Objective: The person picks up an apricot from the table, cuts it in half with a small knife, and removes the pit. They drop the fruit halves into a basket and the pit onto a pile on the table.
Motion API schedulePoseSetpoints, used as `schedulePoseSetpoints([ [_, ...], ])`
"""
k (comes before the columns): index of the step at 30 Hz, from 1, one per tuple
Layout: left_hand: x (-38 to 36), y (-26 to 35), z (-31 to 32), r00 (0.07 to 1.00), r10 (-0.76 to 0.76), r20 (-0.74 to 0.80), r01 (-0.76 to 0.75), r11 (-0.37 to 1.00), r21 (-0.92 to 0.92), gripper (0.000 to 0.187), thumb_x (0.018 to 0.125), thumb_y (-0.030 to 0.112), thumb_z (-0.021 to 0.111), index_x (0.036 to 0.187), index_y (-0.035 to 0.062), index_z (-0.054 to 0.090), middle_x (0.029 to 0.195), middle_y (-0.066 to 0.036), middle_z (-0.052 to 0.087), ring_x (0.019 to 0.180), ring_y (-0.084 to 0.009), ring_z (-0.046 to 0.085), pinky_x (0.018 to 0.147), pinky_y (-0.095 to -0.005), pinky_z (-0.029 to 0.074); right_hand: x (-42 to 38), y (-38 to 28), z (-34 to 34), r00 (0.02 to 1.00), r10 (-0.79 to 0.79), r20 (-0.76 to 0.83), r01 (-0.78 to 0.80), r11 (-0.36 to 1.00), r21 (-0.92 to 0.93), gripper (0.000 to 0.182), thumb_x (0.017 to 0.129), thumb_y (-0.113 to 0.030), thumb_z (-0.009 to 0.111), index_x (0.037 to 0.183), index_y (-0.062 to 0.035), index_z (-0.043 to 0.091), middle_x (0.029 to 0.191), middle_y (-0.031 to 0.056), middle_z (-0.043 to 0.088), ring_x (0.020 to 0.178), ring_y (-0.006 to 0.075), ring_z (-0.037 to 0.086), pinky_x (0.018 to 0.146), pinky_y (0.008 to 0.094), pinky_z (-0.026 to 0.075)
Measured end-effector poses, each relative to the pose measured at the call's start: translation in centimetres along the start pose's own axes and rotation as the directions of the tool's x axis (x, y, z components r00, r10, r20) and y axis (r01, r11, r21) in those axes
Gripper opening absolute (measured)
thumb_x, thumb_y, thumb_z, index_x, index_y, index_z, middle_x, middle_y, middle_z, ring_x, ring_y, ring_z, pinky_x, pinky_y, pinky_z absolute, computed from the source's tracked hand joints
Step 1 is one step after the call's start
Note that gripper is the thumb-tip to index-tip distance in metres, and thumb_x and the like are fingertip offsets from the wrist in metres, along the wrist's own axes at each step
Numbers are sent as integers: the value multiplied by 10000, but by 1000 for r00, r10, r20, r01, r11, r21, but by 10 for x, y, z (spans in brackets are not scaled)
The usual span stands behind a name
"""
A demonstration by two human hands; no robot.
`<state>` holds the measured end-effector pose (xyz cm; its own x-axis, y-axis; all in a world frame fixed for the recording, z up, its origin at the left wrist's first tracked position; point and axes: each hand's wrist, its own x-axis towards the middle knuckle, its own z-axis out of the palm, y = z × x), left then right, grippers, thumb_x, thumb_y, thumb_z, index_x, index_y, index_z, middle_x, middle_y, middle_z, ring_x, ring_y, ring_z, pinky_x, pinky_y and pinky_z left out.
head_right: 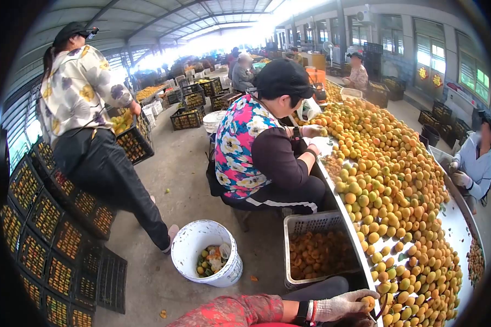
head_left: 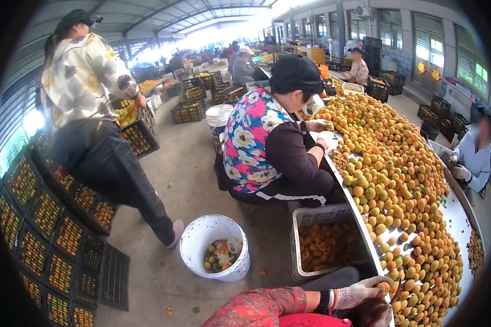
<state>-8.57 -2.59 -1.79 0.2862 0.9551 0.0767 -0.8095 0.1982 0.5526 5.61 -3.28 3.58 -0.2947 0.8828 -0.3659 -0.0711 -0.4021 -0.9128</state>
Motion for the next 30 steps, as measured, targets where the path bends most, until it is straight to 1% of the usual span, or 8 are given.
schedulePoseSetpoints([
  [5, -3, 9, -1, 992, 69, -106, -42, 970, 237, 390, 933, 61, 559, 1317, 79, 499, 1115, -43, 590, 1009, -143, 584, 892, -282, 477, 19, 25, -28, 994, -104, -17, 104, 994, -16, 153, 972, -213, 535, 976, -64, 570, 736, -24, 559, 535, 60, 486, 448, 208, 378],
  [8, -1, 30, 12, 989, 33, -145, 1, 973, 231, 341, 961, 179, 577, 1266, 33, 524, 1119, -71, 624, 1023, -157, 603, 906, -317, 502, 6, 17, -31, 986, -164, -21, 157, 969, -192, 152, 970, -190, 550, 1007, -48, 590, 759, 21, 584, 588, 90, 541, 459, 254, 421],
  [9, -1, 38, 20, 989, 13, -149, 21, 973, 228, 379, 968, 231, 579, 1282, 31, 507, 1139, -97, 624, 1026, -185, 622, 930, -349, 504, 11, 19, -34, 840, -503, 205, 522, 641, -563, 133, 957, -190, 569, 960, -57, 577, 717, 63, 563, 567, 155, 551, 476, 309, 434],
  [10, 2, 28, 8, 992, 30, -123, -8, 984, 175, 440, 967, 295, 581, 1302, 27, 482, 1149, -121, 624, 1035, -213, 633, 945, -374, 501, 14, 21, -39, 536, -747, 393, 653, 72, -754, 131, 944, -191, 587, 913, -67, 564, 676, 104, 543, 546, 220, 562, 493, 365, 447],
  [11, 1, 29, 13, 997, 41, -68, -31, 989, 142, 509, 947, 348, 597, 1311, 18, 465, 1166, -138, 616, 1065, -236, 625, 960, -399, 493, 0, 17, -34, 816, -557, 155, 489, 522, -699, 135, 937, -186, 593, 901, -63, 552, 654, 105, 546, 537, 241, 566, 499, 360, 443],
  [12, 3, 27, 12, 999, 37, -26, -32, 987, 156, 566, 917, 371, 635, 1314, 10, 455, 1191, -148, 601, 1103, -260, 605, 976, -418, 482, -8, 14, -35, 966, -257, -6, 223, 850, -476, 141, 929, -181, 599, 889, -60, 539, 632, 107, 549, 528, 262, 569, 505, 355, 439],
  [18, 7, 24, 21, 1000, 8, -2, -7, 982, 189, 627, 887, 363, 681, 1336, 7, 425, 1235, -173, 573, 1153, -272, 574, 1011, -419, 457, -16, 7, -37, 910, -406, 83, 370, 705, -605, 188, 908, -185, 631, 855, -39, 524, 609, 132, 573, 541, 281, 619, 515, 361, 464],
  [30, 9, 22, 20, 1000, 2, -28, 7, 951, 309, 671, 836, 361, 742, 1316, -1, 444, 1215, -173, 594, 1119, -276, 595, 1017, -409, 445, -16, 4, -33, 872, -462, 158, 449, 632, -632, 199, 899, -187, 645, 841, -45, 518, 639, 120, 629, 601, 317, 659, 524, 368, 494],
])
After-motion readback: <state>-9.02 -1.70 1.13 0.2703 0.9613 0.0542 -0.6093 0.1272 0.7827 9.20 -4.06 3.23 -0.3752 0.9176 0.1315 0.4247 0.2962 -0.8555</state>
